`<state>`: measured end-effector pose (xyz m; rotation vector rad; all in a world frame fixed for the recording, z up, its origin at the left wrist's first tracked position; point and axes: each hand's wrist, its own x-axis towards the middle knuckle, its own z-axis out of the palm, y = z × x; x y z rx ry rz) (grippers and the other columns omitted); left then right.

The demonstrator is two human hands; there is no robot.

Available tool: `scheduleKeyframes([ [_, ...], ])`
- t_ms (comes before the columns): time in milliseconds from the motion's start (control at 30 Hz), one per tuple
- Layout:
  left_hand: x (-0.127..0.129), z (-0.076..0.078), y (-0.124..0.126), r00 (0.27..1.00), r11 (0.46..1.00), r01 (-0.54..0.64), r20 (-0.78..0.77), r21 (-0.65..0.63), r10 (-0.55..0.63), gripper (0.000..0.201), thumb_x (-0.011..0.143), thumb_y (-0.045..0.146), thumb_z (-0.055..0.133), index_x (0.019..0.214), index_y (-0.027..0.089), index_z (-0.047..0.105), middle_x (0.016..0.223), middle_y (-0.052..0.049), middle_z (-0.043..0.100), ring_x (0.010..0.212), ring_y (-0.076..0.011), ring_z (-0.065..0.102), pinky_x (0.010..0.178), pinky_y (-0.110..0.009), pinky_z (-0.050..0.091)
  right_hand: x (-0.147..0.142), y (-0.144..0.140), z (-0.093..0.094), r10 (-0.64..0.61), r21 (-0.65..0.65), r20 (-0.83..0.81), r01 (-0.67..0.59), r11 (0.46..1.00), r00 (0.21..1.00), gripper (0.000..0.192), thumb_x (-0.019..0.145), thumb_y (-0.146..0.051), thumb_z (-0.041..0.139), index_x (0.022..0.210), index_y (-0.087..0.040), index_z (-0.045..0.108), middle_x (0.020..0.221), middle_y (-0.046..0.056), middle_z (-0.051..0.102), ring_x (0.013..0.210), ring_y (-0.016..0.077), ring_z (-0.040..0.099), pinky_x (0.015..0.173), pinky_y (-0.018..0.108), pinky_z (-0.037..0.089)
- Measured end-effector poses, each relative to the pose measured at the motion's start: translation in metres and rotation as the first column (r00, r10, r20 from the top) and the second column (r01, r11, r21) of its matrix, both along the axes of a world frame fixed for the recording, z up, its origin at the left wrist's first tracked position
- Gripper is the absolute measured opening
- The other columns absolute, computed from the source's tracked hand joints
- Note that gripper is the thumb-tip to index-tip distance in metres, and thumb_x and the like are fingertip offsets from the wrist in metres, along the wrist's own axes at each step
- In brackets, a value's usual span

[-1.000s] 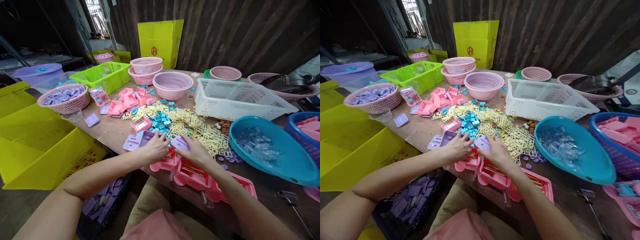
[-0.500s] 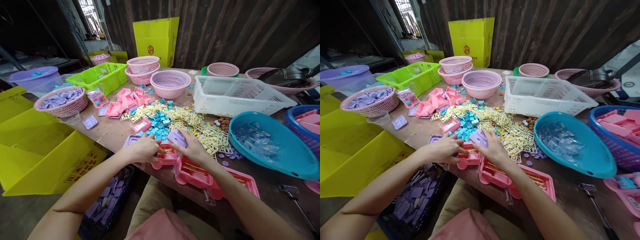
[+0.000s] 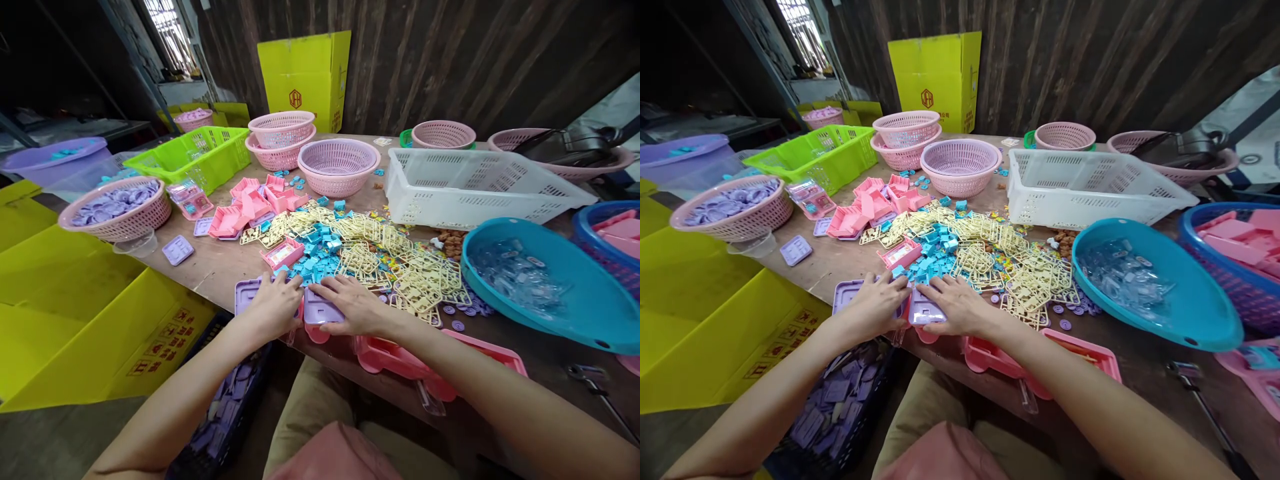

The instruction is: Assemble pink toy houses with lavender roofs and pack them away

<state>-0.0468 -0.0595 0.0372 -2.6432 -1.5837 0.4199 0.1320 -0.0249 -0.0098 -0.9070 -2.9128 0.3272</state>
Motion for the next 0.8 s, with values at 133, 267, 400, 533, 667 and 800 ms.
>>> scheduleKeyframes([
  [133, 0.002, -0.002, 0.002, 0.999, 0.999, 0.034, -0.015, 0.018, -0.034, 0.039, 0.074, 0.034, 0.066, 0.106, 0.012, 0.061, 0.110, -0.012, 0.059, 0.103, -0.0329, 0.050, 0.081, -0.048, 0.042, -0.003, -0.006, -0.003, -0.061, 0.080, 0.099, 0.053, 0.995, 0.993, 0.073, 0.081, -0.055, 0.050, 0.138, -0.014, 0.033, 0.123, 0.018, 0.051, 0.106, 0.0334, 0.048, 0.085, 0.050, 0.038],
  [267, 0.004, -0.007, 0.003, 0.999, 0.999, 0.032, -0.022, 0.013, -0.032, 0.046, 0.073, 0.039, 0.067, 0.109, 0.012, 0.059, 0.116, -0.013, 0.056, 0.104, -0.0326, 0.049, 0.080, -0.046, 0.043, -0.004, -0.004, -0.001, -0.024, 0.053, 0.109, 0.018, 0.998, 0.994, 0.074, 0.079, -0.055, 0.053, 0.137, -0.014, 0.034, 0.120, 0.017, 0.051, 0.104, 0.0318, 0.048, 0.085, 0.048, 0.039],
  [400, 0.000, -0.011, 0.001, 0.999, 0.998, 0.032, -0.007, 0.047, -0.032, 0.052, 0.073, 0.045, 0.066, 0.113, 0.011, 0.057, 0.115, -0.013, 0.057, 0.103, -0.0321, 0.049, 0.080, -0.046, 0.043, -0.006, -0.006, 0.004, -0.041, 0.026, 0.076, 0.039, 0.999, 0.996, 0.073, 0.078, -0.053, 0.055, 0.135, -0.014, 0.036, 0.117, 0.017, 0.052, 0.101, 0.0292, 0.050, 0.085, 0.044, 0.039],
  [533, -0.002, -0.012, -0.005, 0.999, 0.996, 0.044, 0.006, 0.073, -0.045, 0.050, 0.078, 0.037, 0.062, 0.119, 0.010, 0.054, 0.117, -0.014, 0.056, 0.105, -0.0333, 0.048, 0.081, -0.049, 0.042, -0.011, -0.018, 0.002, -0.151, 0.049, 0.101, 0.146, 0.988, 0.983, 0.072, 0.079, -0.053, 0.053, 0.137, -0.015, 0.034, 0.119, 0.018, 0.052, 0.102, 0.0313, 0.050, 0.082, 0.046, 0.040],
  [667, 0.007, -0.016, -0.016, 1.000, 0.997, 0.026, 0.014, 0.068, -0.027, 0.035, 0.086, 0.018, 0.044, 0.118, 0.011, 0.056, 0.119, -0.015, 0.056, 0.104, -0.0336, 0.049, 0.085, -0.053, 0.039, -0.012, -0.026, -0.007, -0.203, 0.074, 0.116, 0.195, 0.978, 0.972, 0.075, 0.080, -0.053, 0.053, 0.141, -0.017, 0.029, 0.125, 0.021, 0.049, 0.106, 0.0358, 0.047, 0.082, 0.049, 0.040],
  [800, 0.015, -0.026, -0.026, 0.999, 0.995, 0.006, 0.045, 0.102, -0.010, 0.043, 0.086, 0.008, 0.033, 0.124, 0.012, 0.053, 0.125, -0.017, 0.052, 0.108, -0.0352, 0.047, 0.087, -0.057, 0.036, -0.010, -0.026, -0.012, -0.178, 0.030, 0.090, 0.176, 0.984, 0.980, 0.082, 0.077, -0.056, 0.056, 0.143, -0.018, 0.025, 0.129, 0.021, 0.047, 0.108, 0.0378, 0.047, 0.082, 0.051, 0.040],
])
